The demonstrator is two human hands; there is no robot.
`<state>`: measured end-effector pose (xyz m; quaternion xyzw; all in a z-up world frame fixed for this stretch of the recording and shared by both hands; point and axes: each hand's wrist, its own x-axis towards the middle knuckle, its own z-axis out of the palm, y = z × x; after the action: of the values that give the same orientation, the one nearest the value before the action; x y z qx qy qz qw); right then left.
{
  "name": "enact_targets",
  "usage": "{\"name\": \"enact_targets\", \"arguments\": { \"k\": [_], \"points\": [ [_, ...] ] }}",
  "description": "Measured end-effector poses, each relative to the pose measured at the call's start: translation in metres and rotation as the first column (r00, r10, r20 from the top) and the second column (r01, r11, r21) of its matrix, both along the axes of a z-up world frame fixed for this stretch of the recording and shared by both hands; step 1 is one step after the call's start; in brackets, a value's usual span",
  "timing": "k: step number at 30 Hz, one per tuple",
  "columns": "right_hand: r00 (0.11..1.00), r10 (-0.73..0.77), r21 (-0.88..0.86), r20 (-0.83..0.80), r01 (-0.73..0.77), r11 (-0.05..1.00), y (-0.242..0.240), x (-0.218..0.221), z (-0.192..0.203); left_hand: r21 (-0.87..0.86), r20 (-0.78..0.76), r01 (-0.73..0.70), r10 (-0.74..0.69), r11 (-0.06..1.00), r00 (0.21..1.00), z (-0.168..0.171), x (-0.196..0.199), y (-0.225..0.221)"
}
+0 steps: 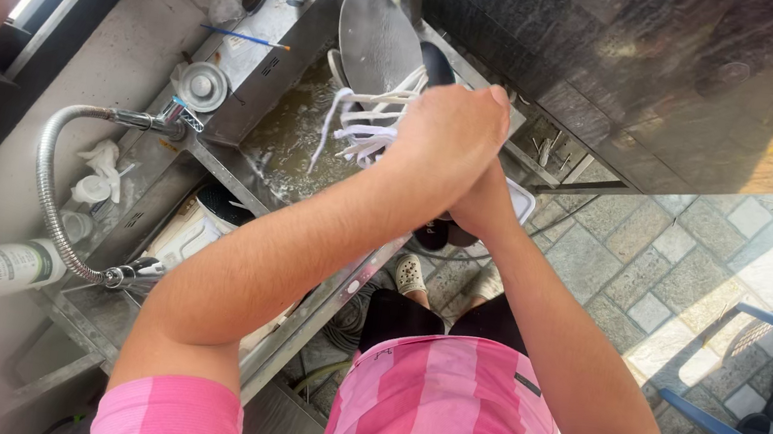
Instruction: The person cleans shoe insoles and handles shoelaces by placing them on a metal grate and using a high-pressure spray nozzle to wash the insoles one at a time.
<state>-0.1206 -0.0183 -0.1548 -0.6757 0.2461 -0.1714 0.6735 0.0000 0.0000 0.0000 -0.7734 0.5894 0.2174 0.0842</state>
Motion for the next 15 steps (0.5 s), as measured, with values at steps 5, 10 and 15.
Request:
{"name": "enact_targets", "arguments": {
  "k": [5, 10, 15],
  "points": [
    [0.996, -0.047, 0.226, 0.075, 0.029, 0.974, -0.012, -0.02, -0.052, 0.169, 0.033, 0.101, -0.108, 0.98, 0.994, 0.033, -0.047, -0.021],
    [0.982, -0.19, -0.101, 0.018, 0.191, 0.976, -0.033, -0.076, -0.024, -0.279, 0.014, 0.132, -0.133, 0.951, 0.991, 0.041, -0.078, -0.029],
    [0.957, -0.288, 0.285, 0.022, 0.27, 0.92, -0.081, -0.151, 0.03, -0.707, -0.394, -0.136, -0.226, 0.694, 0.891, 0.033, -0.07, -0.022]
  ]
}}
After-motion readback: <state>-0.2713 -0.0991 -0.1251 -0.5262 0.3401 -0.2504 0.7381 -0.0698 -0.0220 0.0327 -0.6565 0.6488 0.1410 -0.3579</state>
